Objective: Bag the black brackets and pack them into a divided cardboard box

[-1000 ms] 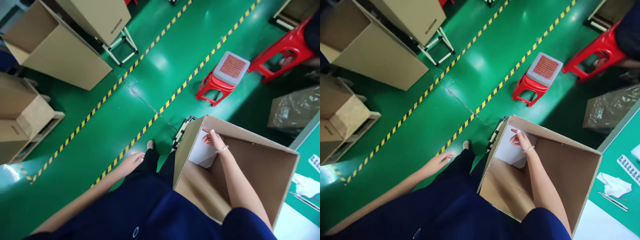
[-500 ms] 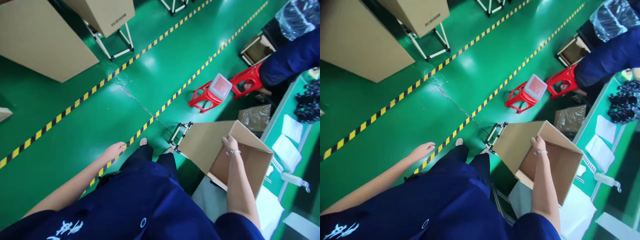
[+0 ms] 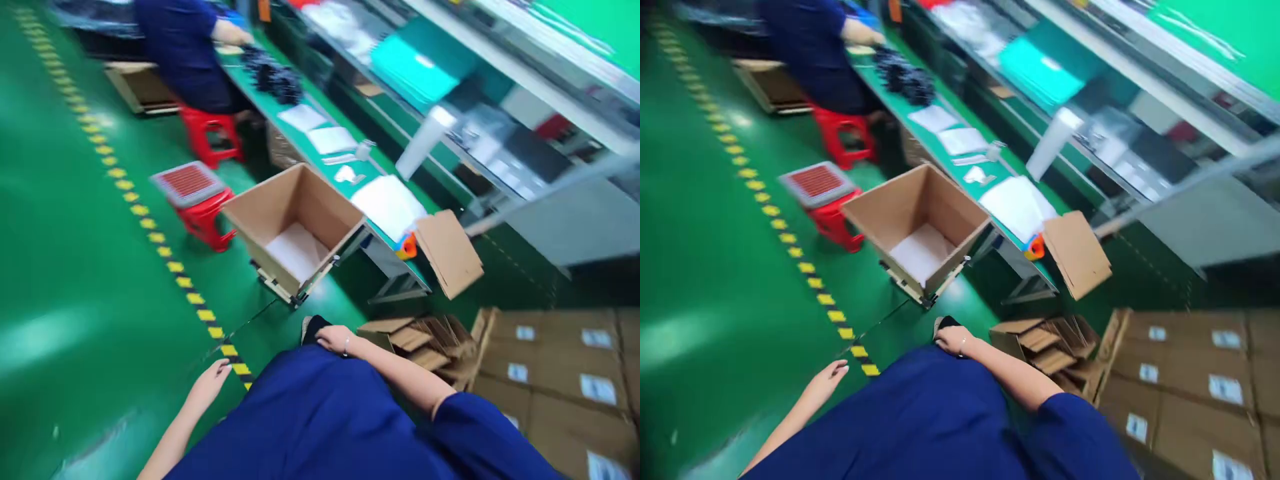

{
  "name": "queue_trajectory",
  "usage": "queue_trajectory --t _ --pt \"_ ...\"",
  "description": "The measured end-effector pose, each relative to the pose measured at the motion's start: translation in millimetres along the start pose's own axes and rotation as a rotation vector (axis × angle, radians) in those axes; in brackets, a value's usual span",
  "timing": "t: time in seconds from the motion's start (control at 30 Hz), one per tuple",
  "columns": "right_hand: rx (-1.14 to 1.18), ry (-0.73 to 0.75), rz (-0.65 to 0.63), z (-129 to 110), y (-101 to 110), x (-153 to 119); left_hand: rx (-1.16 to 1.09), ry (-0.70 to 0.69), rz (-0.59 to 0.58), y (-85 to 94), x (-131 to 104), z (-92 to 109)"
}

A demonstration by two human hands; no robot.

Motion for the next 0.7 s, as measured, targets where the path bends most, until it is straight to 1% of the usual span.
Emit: queue_trajectory --t 0.07,0.13,0.2,0.27,0.33,0.4,0.5,0.57,0.6,0.63,0.7 --pt "0.136 -0.24 0.093 81 -19 -44 0.117 -0.154 -0.078 2.2 37 49" --pt "0.28 -0.47 0.205 159 -36 -97 0.229 -0.284 -0.151 -7.2 65 100" --pt "0.417 -0.673 0.311 224 -56 -153 0.332 -0.395 -0.226 -28.8 84 150" --pt "0.533 -0.843 0.408 276 -77 -207 0.421 -0.491 -0.309 -62.1 93 199" --pt "0.62 -0.98 0.496 320 -97 -254 0.498 -0.575 -0.392 -103.9 90 244" --pt "0.678 -1.097 0.575 364 -111 -294 0.559 -0.654 -0.458 -149.5 80 287" --pt "0.721 -1.265 0.681 442 -118 -343 0.623 -0.756 -0.54 -216.2 54 342" --pt "0.734 -1.374 0.727 498 -115 -367 0.663 -0.788 -0.59 -253.9 37 369" --pt "0.741 -1.419 0.738 526 -113 -376 0.688 -0.789 -0.609 -269.3 29 379" --pt "0.751 -1.456 0.739 553 -111 -381 0.717 -0.782 -0.622 -282.1 23 389" --pt "0.777 -1.493 0.715 601 -107 -383 0.777 -0.751 -0.632 -300.0 14 405"
Point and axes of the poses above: each hand's wrist, its own x-axis towards the middle knuckle, its own y-axis out of the back of the hand, z = x × y, the point moved 9 cm from there along x, towards the middle knuckle, and after that the axes turned 1 degree about z, right-handed, at the moved point
